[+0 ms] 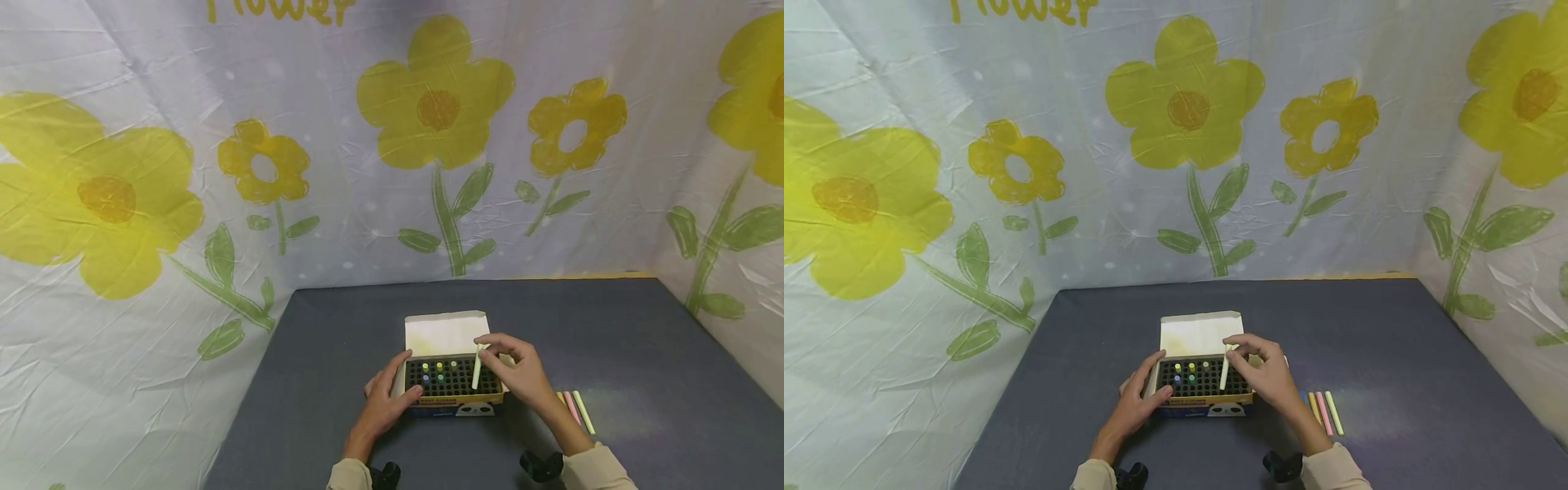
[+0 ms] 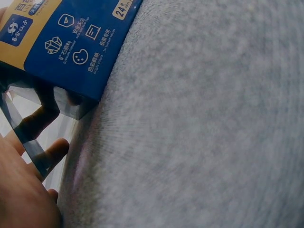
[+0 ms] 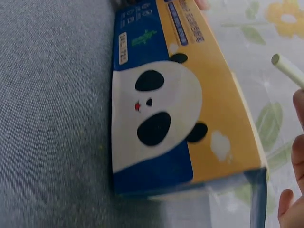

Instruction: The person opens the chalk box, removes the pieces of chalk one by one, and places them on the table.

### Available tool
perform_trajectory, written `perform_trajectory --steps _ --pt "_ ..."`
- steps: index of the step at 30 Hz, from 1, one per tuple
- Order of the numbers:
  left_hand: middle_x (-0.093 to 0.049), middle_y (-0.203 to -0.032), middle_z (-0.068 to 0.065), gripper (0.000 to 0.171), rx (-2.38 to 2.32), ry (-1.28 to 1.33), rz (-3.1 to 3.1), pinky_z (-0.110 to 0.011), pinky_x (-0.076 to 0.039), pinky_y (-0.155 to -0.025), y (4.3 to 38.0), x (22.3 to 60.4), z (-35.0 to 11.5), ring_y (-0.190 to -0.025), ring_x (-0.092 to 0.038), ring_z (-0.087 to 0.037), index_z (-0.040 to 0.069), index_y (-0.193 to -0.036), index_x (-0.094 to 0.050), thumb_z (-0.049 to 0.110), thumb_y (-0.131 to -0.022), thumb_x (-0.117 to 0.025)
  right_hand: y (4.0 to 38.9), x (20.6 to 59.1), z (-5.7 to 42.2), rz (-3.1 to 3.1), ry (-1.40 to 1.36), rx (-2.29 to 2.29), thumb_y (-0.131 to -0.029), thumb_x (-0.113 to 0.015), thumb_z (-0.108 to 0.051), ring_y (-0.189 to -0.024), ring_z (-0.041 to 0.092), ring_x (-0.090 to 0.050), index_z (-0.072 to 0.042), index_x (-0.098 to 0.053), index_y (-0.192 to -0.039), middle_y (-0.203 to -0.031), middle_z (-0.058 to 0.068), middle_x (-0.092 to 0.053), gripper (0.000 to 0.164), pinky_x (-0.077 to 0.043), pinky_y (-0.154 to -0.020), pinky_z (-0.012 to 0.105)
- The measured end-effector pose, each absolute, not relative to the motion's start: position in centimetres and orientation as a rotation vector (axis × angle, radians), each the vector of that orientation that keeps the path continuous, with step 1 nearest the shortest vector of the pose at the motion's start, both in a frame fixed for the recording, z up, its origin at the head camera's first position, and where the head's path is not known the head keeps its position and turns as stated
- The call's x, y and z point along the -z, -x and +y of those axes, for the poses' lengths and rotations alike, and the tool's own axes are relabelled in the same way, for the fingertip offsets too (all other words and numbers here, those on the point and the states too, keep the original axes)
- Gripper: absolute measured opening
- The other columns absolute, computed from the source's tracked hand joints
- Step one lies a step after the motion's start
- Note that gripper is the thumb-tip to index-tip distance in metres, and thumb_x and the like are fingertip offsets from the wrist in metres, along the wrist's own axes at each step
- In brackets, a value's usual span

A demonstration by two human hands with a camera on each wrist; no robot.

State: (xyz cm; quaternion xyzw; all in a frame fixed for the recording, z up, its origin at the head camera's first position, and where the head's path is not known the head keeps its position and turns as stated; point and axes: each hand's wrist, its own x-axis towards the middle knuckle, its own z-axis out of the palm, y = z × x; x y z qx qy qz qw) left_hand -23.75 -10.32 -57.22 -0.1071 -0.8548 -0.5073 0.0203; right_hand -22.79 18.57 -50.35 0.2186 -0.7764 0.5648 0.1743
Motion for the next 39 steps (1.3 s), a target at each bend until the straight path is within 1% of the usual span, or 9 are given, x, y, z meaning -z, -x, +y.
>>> perform_trajectory --steps 4,8,11,15,17,19,28,32,39 --pt "-0.051 -0.153 -0.001 0.068 1.576 0.326 -2.652 -0.065 -0.020 -0.105 23.7 57.2 -10.2 -0.137 -0.040 -0.036 0.046 -0.149 -0.045 0.047 -0.087 -0.073 22.6 50.6 19.7 -2.242 -0.582 -1.649 -0.098 -0.066 -0.006 -0.107 -0.001 -0.061 -0.004 -0.071 -0.119 -0.086 0.004 -0.072 0.022 -0.037 -0.103 0.072" --pt "-0.050 -0.155 -0.001 0.068 1.568 0.333 -2.658 -0.066 -0.018 -0.106 23.7 57.2 -10.2 -0.139 -0.040 -0.037 0.047 -0.150 -0.045 0.048 -0.088 -0.072 22.4 50.8 21.0 -2.259 -0.565 -1.663 -0.099 -0.065 -0.006 -0.114 -0.008 -0.056 -0.003 -0.071 -0.119 -0.087 0.003 -0.073 0.022 -0.034 -0.103 0.074" --pt "-0.050 -0.155 -0.002 0.068 1.566 0.332 -2.656 -0.066 -0.018 -0.107 23.7 57.2 -10.2 -0.138 -0.041 -0.038 0.046 -0.150 -0.045 0.048 -0.088 -0.072 22.2 50.8 22.1 -2.292 -0.527 -1.667 -0.099 -0.064 -0.008 -0.112 -0.007 -0.057 -0.001 -0.070 -0.120 -0.089 0.002 -0.074 0.023 -0.038 -0.102 0.070" --pt "-0.050 -0.155 -0.002 0.068 1.575 0.318 -2.656 -0.067 -0.019 -0.106 23.6 57.1 -10.2 -0.139 -0.040 -0.038 0.046 -0.150 -0.045 0.048 -0.088 -0.072 22.0 50.9 23.6 -2.352 -0.495 -1.619 -0.100 -0.064 -0.010 -0.106 -0.003 -0.061 -0.001 -0.070 -0.122 -0.092 0.001 -0.075 0.024 -0.051 -0.098 0.045" --pt "-0.049 -0.156 -0.002 0.068 1.577 0.322 -2.653 -0.068 -0.018 -0.107 23.6 57.1 -10.2 -0.140 -0.039 -0.039 0.047 -0.150 -0.044 0.047 -0.088 -0.072 21.9 51.0 24.4 -2.375 -0.496 -1.587 -0.100 -0.064 -0.010 -0.105 -0.003 -0.063 -0.002 -0.070 -0.122 -0.092 0.001 -0.076 0.024 -0.052 -0.092 0.032" --pt "-0.048 -0.156 -0.003 0.069 1.582 0.329 -2.646 -0.069 -0.019 -0.107 23.6 57.1 -10.3 -0.140 -0.037 -0.040 0.047 -0.150 -0.044 0.046 -0.088 -0.073 21.7 51.1 25.2 -2.388 -0.500 -1.582 -0.100 -0.064 -0.009 -0.105 -0.003 -0.063 -0.001 -0.069 -0.122 -0.092 0.002 -0.076 0.024 -0.052 -0.089 0.026" --pt "-0.049 -0.156 -0.002 0.069 1.552 0.378 -2.628 -0.070 -0.020 -0.107 23.7 57.5 -10.3 -0.138 -0.042 -0.037 0.045 -0.151 -0.043 0.044 -0.089 -0.072 20.6 51.1 28.8 -2.542 -0.357 -1.542 -0.102 -0.063 -0.017 -0.100 -0.004 -0.062 -0.006 -0.070 -0.124 -0.095 0.003 -0.076 0.026 -0.052 -0.083 0.034" --pt "-0.048 -0.156 -0.001 0.069 1.554 0.375 -2.632 -0.070 -0.021 -0.106 23.7 57.6 -10.3 -0.139 -0.041 -0.037 0.046 -0.151 -0.042 0.045 -0.089 -0.072 20.3 51.6 30.6 -2.583 -0.307 -1.562 -0.103 -0.062 -0.019 -0.097 -0.002 -0.064 -0.003 -0.068 -0.127 -0.104 0.002 -0.075 0.030 -0.054 -0.082 0.031" --pt "-0.048 -0.155 -0.003 0.068 1.540 0.355 -2.651 -0.070 -0.029 -0.101 23.8 57.6 -10.3 -0.139 -0.037 -0.040 0.046 -0.151 -0.043 0.048 -0.090 -0.071 20.0 52.5 33.7 -2.660 -0.231 -1.641 -0.104 -0.060 -0.025 -0.097 -0.003 -0.065 0.001 -0.064 -0.132 -0.113 -0.010 -0.073 0.038 -0.055 -0.081 0.029"
